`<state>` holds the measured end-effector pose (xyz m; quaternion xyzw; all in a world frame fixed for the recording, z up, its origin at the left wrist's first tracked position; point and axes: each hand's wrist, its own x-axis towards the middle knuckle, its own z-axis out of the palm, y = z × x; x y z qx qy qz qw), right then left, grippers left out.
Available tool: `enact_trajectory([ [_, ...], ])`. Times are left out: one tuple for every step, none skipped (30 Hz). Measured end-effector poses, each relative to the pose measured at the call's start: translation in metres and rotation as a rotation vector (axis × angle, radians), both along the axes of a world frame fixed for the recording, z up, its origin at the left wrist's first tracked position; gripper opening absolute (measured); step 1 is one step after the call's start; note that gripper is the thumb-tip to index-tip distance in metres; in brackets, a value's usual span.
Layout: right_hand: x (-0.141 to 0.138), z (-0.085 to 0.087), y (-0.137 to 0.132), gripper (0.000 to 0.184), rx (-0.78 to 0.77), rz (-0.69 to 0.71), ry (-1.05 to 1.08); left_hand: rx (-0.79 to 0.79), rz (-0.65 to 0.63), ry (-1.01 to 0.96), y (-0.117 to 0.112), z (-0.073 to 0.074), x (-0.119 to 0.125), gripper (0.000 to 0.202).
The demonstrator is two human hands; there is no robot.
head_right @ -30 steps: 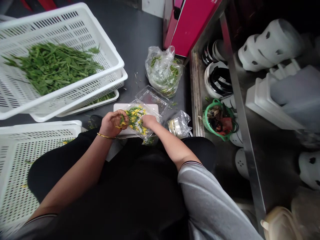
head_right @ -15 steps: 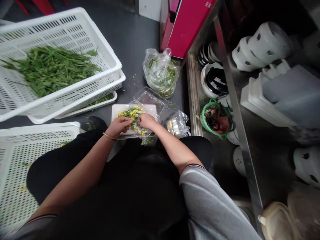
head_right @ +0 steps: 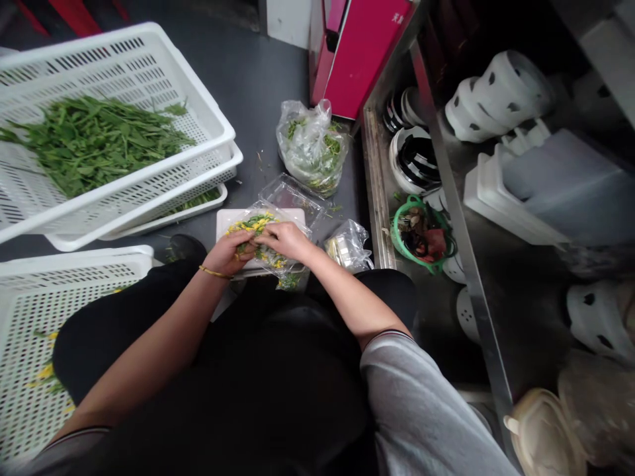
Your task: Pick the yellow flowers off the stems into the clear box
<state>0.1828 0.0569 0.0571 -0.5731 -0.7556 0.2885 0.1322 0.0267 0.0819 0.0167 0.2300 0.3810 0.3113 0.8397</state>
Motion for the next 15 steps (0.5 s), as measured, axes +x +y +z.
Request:
enact_trajectory([
  [-0.003,0.004,-0.001,0.032,0.028,0.019,0.026,-0.045,-0.042,-0.057,0.000,0.001,0.000,0.017],
  [-0.005,0.008,-0.002,0.032,0.054,0.042,0.044,-0.082,-0.079,-0.106,0.000,0.002,-0.001,0.015],
  [-0.005,0.010,-0.002,0.032,0.070,0.065,0.052,-0.107,-0.101,-0.136,0.001,0.002,-0.002,0.014],
  [-0.004,0.011,0.000,0.032,0.073,0.086,0.050,-0.118,-0.101,-0.143,0.002,0.002,-0.003,0.014],
  [-0.001,0.009,0.003,0.032,0.063,0.101,0.036,-0.113,-0.077,-0.134,0.004,0.003,-0.005,0.014],
  [0.003,0.004,0.006,0.031,0.042,0.107,0.003,-0.094,-0.034,-0.120,0.006,0.003,-0.008,0.014],
  [0.007,-0.003,0.010,0.028,0.005,0.104,-0.058,-0.064,0.012,-0.106,0.007,0.003,-0.011,0.013],
  [0.012,-0.012,0.014,0.025,-0.051,0.103,-0.147,-0.030,0.055,-0.100,0.009,0.004,-0.013,0.011],
  [0.016,-0.022,0.017,0.023,-0.120,0.108,-0.252,0.003,0.089,-0.103,0.011,0.005,-0.016,0.010],
  [0.018,-0.033,0.020,0.024,-0.204,0.128,-0.363,0.031,0.108,-0.117,0.011,0.006,-0.019,0.011],
  [0.020,-0.043,0.022,0.026,-0.277,0.152,-0.460,0.051,0.111,-0.136,0.012,0.007,-0.021,0.013],
  [0.020,-0.051,0.024,0.026,-0.334,0.176,-0.542,0.062,0.105,-0.152,0.012,0.008,-0.022,0.015],
  [0.020,-0.058,0.026,0.024,-0.370,0.194,-0.602,0.067,0.096,-0.159,0.012,0.009,-0.023,0.016],
  [0.020,-0.061,0.028,0.023,-0.384,0.200,-0.644,0.071,0.087,-0.157,0.011,0.010,-0.023,0.016],
  [0.021,-0.061,0.031,0.023,-0.384,0.194,-0.678,0.075,0.078,-0.147,0.011,0.010,-0.022,0.016],
])
